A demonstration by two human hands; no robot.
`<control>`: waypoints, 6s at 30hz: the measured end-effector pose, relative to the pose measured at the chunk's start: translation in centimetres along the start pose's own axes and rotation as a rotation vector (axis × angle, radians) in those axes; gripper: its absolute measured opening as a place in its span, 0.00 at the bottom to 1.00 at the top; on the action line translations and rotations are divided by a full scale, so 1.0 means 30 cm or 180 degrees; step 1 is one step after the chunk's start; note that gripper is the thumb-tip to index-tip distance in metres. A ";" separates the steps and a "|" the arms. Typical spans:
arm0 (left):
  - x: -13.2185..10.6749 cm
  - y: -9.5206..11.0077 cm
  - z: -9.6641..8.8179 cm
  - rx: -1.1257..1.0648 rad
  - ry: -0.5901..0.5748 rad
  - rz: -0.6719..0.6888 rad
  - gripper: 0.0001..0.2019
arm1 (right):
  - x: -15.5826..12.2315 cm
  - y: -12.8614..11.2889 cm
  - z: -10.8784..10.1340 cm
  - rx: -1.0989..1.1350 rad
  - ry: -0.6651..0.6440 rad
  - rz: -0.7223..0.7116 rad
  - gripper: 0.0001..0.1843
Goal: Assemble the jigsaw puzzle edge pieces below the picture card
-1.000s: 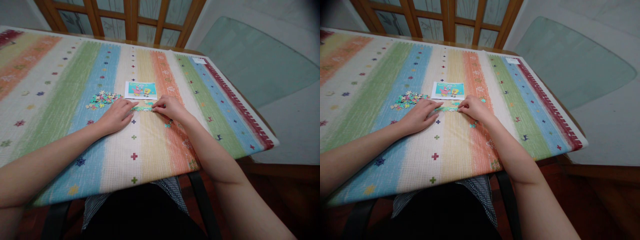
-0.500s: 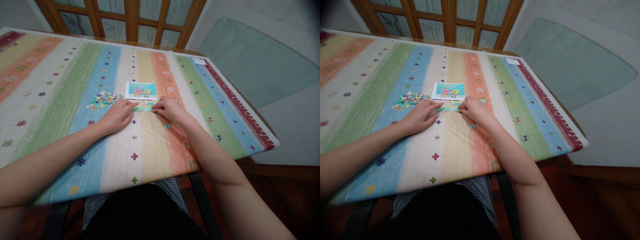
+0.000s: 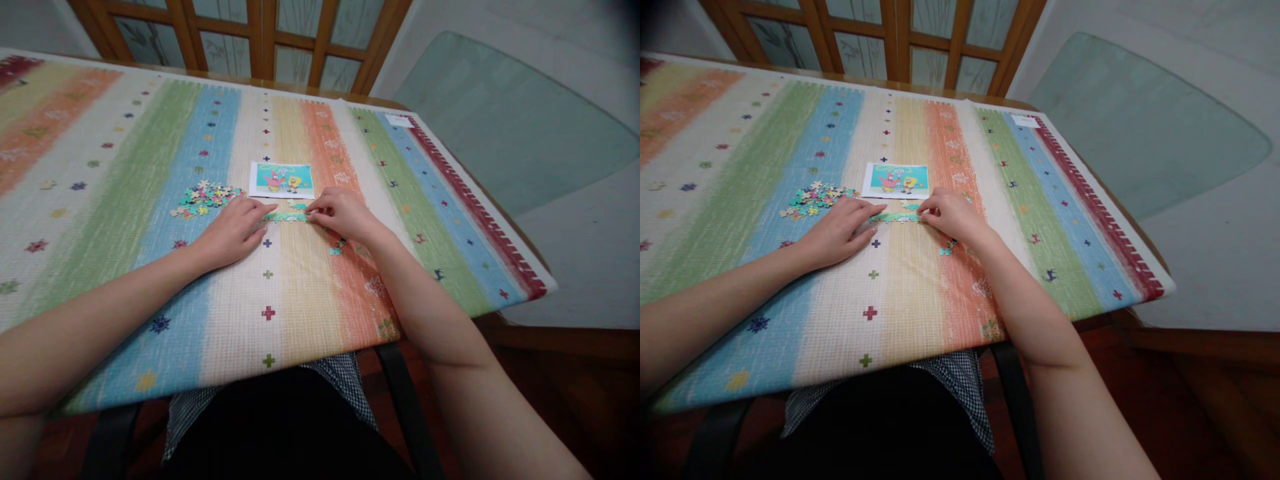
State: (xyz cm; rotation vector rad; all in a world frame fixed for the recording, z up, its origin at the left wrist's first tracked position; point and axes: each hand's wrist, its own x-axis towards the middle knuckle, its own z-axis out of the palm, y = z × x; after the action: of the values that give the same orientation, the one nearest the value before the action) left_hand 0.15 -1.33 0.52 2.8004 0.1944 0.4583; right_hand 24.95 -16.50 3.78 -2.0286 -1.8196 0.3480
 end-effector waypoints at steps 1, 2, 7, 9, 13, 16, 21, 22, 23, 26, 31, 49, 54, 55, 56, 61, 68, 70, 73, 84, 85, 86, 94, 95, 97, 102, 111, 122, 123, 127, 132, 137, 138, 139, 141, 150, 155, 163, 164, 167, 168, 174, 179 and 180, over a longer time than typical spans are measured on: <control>0.000 0.000 0.000 -0.0014 -0.0002 0.0003 0.23 | 0.002 -0.003 0.007 -0.0018 0.0001 0.0004 0.07; 0.000 0.000 0.000 -0.0023 -0.0007 0.0006 0.23 | 0.003 -0.004 0.012 -0.0030 -0.0004 0.0014 0.07; -0.002 -0.003 0.001 0.0082 -0.0006 0.0027 0.23 | 0.006 0.013 0.000 0.0133 0.0175 0.0057 0.09; -0.002 -0.005 0.001 0.0110 -0.0002 0.0037 0.23 | 0.001 0.030 -0.027 0.0207 0.0532 0.0219 0.13; -0.003 -0.007 0.001 0.0061 -0.0017 0.0025 0.23 | -0.013 0.073 -0.086 0.0263 0.1125 0.0540 0.18; -0.002 -0.007 0.000 0.0083 -0.0022 0.0028 0.23 | -0.024 0.101 -0.114 0.0299 0.1225 0.0657 0.19; -0.003 -0.008 0.001 0.0115 0.0016 0.0082 0.22 | -0.034 0.129 -0.133 0.0310 0.1284 0.0807 0.18; -0.003 -0.008 0.001 0.0127 0.0015 0.0085 0.22 | -0.036 0.131 -0.137 0.0312 0.1269 0.0841 0.17; -0.003 -0.008 0.002 0.0138 0.0013 0.0089 0.22 | -0.038 0.133 -0.140 0.0313 0.1254 0.0875 0.17; -0.001 -0.007 0.001 0.0156 0.0022 0.0111 0.22 | -0.047 0.141 -0.151 0.0300 0.1163 0.0969 0.14; -0.001 -0.006 0.002 0.0112 0.0052 0.0125 0.22 | -0.067 0.165 -0.162 0.0126 0.0934 0.1172 0.10; -0.003 -0.008 0.002 0.0036 0.0078 0.0122 0.22 | -0.068 0.167 -0.139 -0.0103 0.0448 0.1162 0.11; -0.004 -0.013 0.007 0.0095 0.0095 0.0186 0.22 | -0.068 0.166 -0.139 -0.0037 0.0413 0.1187 0.12; -0.004 -0.013 0.008 0.0113 0.0096 0.0186 0.22 | -0.069 0.165 -0.141 -0.0029 0.0410 0.1200 0.12; -0.003 -0.014 0.008 0.0132 0.0092 0.0178 0.22 | -0.070 0.164 -0.142 -0.0022 0.0407 0.1210 0.13; -0.002 -0.012 0.005 0.0133 0.0052 0.0158 0.22 | -0.075 0.164 -0.152 0.0012 0.0412 0.1219 0.14; -0.004 -0.010 0.003 0.0104 0.0029 0.0142 0.23 | -0.087 0.126 -0.182 0.0387 -0.0271 0.1163 0.12; -0.003 -0.011 0.003 0.0097 0.0048 0.0134 0.22 | -0.092 0.102 -0.186 0.0573 -0.0671 0.1039 0.11; -0.002 -0.010 0.001 0.0062 0.0066 0.0109 0.22 | -0.097 0.064 -0.187 0.0569 -0.1093 0.0996 0.11; -0.001 -0.005 -0.001 0.0066 0.0003 0.0062 0.22 | -0.113 -0.016 -0.150 -0.0023 -0.1471 0.0322 0.20; -0.001 -0.005 -0.001 0.0081 0.0005 0.0070 0.22 | -0.113 -0.019 -0.145 -0.0070 -0.1477 0.0270 0.19; -0.001 -0.004 -0.001 0.0097 0.0014 0.0081 0.22 | -0.111 -0.020 -0.141 -0.0096 -0.1490 0.0240 0.17; -0.001 -0.005 -0.001 0.0112 0.0051 0.0115 0.22 | -0.095 0.044 -0.155 0.0117 -0.1568 0.0525 0.03; -0.001 -0.006 -0.001 0.0108 0.0045 0.0116 0.22 | -0.093 0.056 -0.157 0.0110 -0.1496 0.0571 0.03; -0.002 -0.008 0.001 0.0099 0.0036 0.0106 0.22 | -0.090 0.078 -0.161 0.0082 -0.1291 0.0681 0.05; -0.001 -0.011 0.003 0.0047 0.0050 0.0084 0.22 | -0.084 0.121 -0.175 0.0120 -0.0646 0.0915 0.10; 0.001 -0.004 -0.002 0.0070 0.0032 0.0106 0.23 | -0.068 0.206 -0.121 -0.0492 0.0337 0.0943 0.14; -0.001 -0.007 0.002 0.0037 0.0056 0.0122 0.22 | -0.050 0.218 -0.099 -0.0441 0.0218 0.0922 0.08; -0.001 -0.006 0.001 0.0057 0.0060 0.0128 0.22 | -0.049 0.221 -0.098 -0.0425 0.0226 0.0930 0.08; -0.002 -0.005 0.001 0.0106 0.0072 0.0137 0.22 | -0.048 0.235 -0.094 -0.0439 0.0269 0.0933 0.05; -0.002 -0.007 0.002 0.0111 0.0051 0.0123 0.22 | -0.055 0.237 -0.109 -0.0419 0.0363 0.0939 0.07; -0.002 -0.008 0.003 0.0132 0.0049 0.0120 0.22 | -0.064 0.210 -0.141 -0.0398 0.0150 0.0912 0.10; -0.002 -0.008 0.003 0.0137 0.0057 0.0125 0.22 | -0.066 0.205 -0.145 -0.0361 0.0031 0.0904 0.10; -0.002 -0.008 0.003 0.0133 0.0059 0.0129 0.22 | -0.066 0.200 -0.148 -0.0313 -0.0101 0.0901 0.10; -0.003 -0.009 0.003 0.0099 0.0047 0.0127 0.23 | -0.066 0.192 -0.149 -0.0236 -0.0308 0.0900 0.10; -0.002 -0.011 0.003 0.0067 0.0038 0.0112 0.22 | -0.056 0.183 -0.142 -0.0273 -0.0284 0.0934 0.05; -0.002 -0.010 0.002 0.0098 0.0041 0.0129 0.22 | -0.060 0.193 -0.135 -0.0221 -0.0231 0.0976 0.06; -0.003 -0.007 0.000 0.0117 0.0026 0.0119 0.22 | -0.065 0.187 -0.137 -0.0199 -0.0216 0.1144 0.09; -0.003 -0.008 0.001 0.0128 0.0035 0.0129 0.22 | -0.065 0.187 -0.137 -0.0198 -0.0207 0.1159 0.09; -0.003 -0.009 0.004 0.0122 0.0064 0.0148 0.22 | -0.066 0.185 -0.137 -0.0213 -0.0184 0.1170 0.09; -0.003 -0.010 0.005 0.0115 0.0065 0.0147 0.22 | -0.066 0.185 -0.137 -0.0221 -0.0179 0.1169 0.09; -0.004 -0.014 0.007 0.0083 0.0071 0.0129 0.22 | -0.065 0.193 -0.139 -0.0174 -0.0215 0.1048 0.08; -0.005 -0.011 0.004 0.0083 0.0067 0.0119 0.23 | -0.053 0.179 -0.124 -0.0285 0.0151 0.0669 0.05; -0.005 -0.011 0.004 0.0079 0.0061 0.0119 0.23 | -0.048 0.169 -0.117 -0.0328 0.0249 0.0530 0.05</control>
State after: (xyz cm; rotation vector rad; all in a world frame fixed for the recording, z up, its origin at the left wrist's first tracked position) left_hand 0.02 -1.09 0.25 2.8293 0.1531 0.4951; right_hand 30.82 -18.75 4.53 -2.2385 -1.6585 0.2218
